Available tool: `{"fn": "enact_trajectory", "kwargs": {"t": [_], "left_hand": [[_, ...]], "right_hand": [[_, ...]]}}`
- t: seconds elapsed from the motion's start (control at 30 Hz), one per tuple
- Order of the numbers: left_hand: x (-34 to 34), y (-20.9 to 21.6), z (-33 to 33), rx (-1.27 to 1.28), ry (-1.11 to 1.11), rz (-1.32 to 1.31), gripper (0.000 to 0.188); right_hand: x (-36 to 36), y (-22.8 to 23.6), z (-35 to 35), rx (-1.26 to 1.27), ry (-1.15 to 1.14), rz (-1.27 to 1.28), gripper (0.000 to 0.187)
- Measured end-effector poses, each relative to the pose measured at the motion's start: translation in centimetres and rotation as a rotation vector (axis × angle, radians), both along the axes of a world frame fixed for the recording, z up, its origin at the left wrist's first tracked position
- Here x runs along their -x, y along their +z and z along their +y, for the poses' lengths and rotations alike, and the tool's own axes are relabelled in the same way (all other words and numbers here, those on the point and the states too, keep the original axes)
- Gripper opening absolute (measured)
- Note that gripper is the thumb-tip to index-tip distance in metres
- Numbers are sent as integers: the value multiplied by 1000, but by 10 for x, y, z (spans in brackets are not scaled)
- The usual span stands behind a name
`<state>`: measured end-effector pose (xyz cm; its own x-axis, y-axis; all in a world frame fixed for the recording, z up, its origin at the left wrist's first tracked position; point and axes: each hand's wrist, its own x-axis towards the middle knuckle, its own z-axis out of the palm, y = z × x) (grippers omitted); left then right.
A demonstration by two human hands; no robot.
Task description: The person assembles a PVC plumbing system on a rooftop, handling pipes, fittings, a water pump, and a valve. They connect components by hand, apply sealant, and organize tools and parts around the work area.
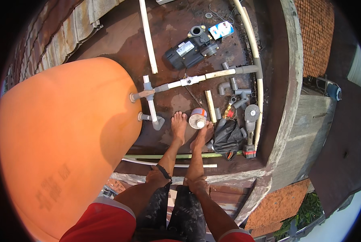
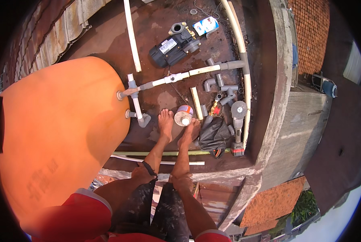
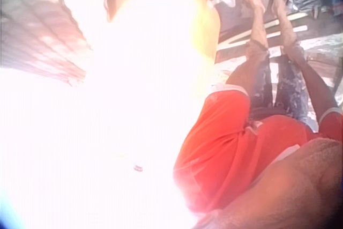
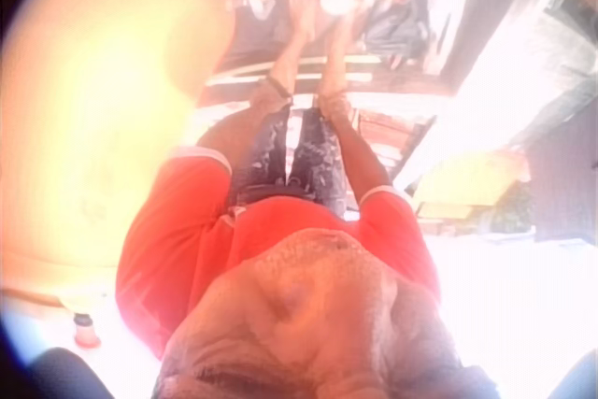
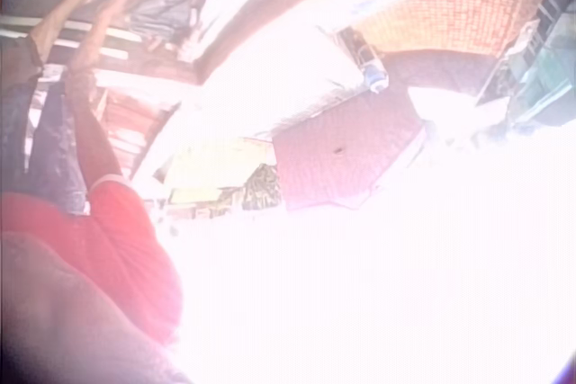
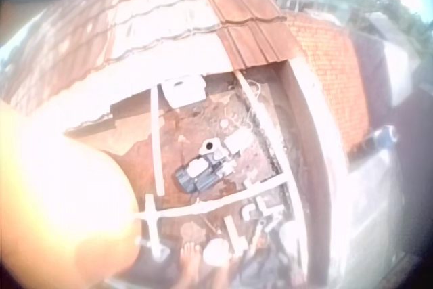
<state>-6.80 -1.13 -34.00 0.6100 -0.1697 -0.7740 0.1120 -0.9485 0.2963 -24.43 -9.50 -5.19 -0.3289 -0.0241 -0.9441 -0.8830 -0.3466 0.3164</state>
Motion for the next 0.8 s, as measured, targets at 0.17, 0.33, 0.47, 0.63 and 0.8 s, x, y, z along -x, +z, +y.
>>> {"fn": "enact_trajectory", "kwargs": {"t": [0.17, 0.33, 0.47, 0.63, 0.8], "left_hand": [[-2, 6, -5, -7, 76, 0, 70], [10, 50, 22, -108, 13, 95, 84], [43, 223, 105, -531, -355, 526, 119], [49, 278, 123, -640, -390, 651, 149], [33, 243, 104, -549, -370, 550, 148]], "right_hand": [[19, -13, 13, 23, 20, -51, 138], [18, -16, 16, 35, 10, -51, 138], [11, -4, 12, 67, -25, -23, 139], [19, -10, 14, 63, -25, -94, 135], [29, -13, 24, 112, -80, -126, 127]]}}
